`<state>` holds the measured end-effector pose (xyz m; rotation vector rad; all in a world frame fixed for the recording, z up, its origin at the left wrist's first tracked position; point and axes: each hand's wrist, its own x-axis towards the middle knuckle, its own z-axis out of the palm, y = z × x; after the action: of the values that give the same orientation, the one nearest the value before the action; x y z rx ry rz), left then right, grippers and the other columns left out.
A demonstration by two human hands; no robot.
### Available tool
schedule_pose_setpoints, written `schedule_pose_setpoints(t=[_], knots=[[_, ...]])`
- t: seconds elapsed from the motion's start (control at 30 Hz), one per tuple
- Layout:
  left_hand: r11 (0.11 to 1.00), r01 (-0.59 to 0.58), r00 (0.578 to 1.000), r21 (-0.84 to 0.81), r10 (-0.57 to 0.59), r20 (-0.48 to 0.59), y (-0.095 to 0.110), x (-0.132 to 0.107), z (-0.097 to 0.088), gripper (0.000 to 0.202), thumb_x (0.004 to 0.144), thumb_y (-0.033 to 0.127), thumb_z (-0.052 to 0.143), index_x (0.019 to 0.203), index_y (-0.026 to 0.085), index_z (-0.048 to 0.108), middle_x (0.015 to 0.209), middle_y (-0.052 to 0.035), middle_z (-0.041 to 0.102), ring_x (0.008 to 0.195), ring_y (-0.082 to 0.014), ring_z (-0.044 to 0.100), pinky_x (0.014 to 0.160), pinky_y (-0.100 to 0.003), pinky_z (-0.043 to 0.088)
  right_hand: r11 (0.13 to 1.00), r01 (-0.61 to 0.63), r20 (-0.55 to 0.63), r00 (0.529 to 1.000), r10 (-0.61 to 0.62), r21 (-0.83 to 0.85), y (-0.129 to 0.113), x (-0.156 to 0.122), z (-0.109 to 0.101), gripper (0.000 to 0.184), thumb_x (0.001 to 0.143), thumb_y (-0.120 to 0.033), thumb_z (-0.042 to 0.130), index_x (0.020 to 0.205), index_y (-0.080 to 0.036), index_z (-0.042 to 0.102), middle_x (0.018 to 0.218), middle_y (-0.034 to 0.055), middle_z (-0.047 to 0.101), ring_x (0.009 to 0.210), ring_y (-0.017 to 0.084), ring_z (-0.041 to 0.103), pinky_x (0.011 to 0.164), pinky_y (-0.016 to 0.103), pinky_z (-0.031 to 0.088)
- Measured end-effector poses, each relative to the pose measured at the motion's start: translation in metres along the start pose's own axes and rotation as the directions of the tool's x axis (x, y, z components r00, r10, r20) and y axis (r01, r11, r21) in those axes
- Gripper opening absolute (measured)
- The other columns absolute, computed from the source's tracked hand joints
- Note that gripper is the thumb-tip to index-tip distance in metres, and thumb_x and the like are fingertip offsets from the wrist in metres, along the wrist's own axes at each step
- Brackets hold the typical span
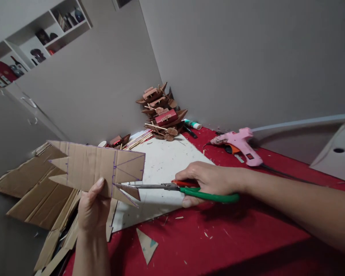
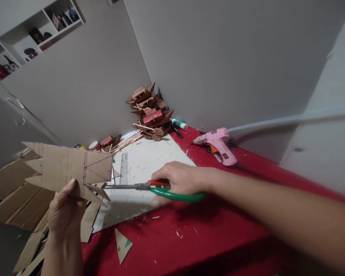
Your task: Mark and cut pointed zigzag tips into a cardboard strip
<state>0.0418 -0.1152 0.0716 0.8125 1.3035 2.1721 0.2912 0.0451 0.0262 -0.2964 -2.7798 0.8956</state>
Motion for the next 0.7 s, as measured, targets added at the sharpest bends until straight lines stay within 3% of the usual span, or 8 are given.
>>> schedule_pose_setpoints(t=[0.13,0.37,0.53,0.7], knots=[[0.998,0.041,0.999,0.043,-0.042,0.029,0.0,-0.002,-0.002,0.026,0.048,0.025,0.09,0.066,0.017,0.072,0.071,0.0005,0.073,0.071,-0.0127,0.069,0.074,-0.021,0.056,0.999,0.019,0.016,1.0,-0.019,0.036,0.002,0.0,0.002,0.045,0.076,-0.061,0.062,0.07,-0.017,0.053,0.061,-0.0041,0.044,0.056,0.01,0.038,0.05,0.021,0.026],[0.996,0.047,0.99,0.082,-0.057,0.126,-0.005,-0.007,0.004,0.021,0.055,0.019,0.088,0.064,0.018,0.069,0.056,0.0032,0.065,0.082,-0.0195,0.07,0.087,-0.032,0.055,0.993,0.032,0.038,0.999,-0.037,0.112,-0.001,0.0,0.008,0.044,0.078,-0.059,0.061,0.067,-0.018,0.047,0.06,-0.0057,0.038,0.055,0.009,0.035,0.049,0.02,0.026],[0.982,0.023,0.982,0.186,-0.057,0.179,-0.006,-0.013,0.006,0.024,0.063,0.026,0.084,0.081,0.016,0.073,0.076,-0.0028,0.073,0.098,-0.0251,0.068,0.097,-0.039,0.049,0.987,-0.032,0.063,0.998,0.022,0.158,-0.005,0.0,0.012,0.047,0.079,-0.061,0.058,0.067,-0.017,0.047,0.059,-0.0051,0.039,0.055,0.009,0.034,0.048,0.02,0.026],[0.97,-0.024,0.982,0.241,-0.023,0.189,-0.009,-0.013,0.001,0.034,0.066,0.025,0.082,0.097,0.014,0.072,0.089,-0.0072,0.076,0.114,-0.0286,0.061,0.105,-0.042,0.042,0.939,-0.099,0.152,0.987,0.051,0.33,-0.008,-0.003,0.015,0.049,0.081,-0.062,0.055,0.069,-0.015,0.05,0.059,-0.0038,0.041,0.056,0.009,0.036,0.048,0.02,0.028]])
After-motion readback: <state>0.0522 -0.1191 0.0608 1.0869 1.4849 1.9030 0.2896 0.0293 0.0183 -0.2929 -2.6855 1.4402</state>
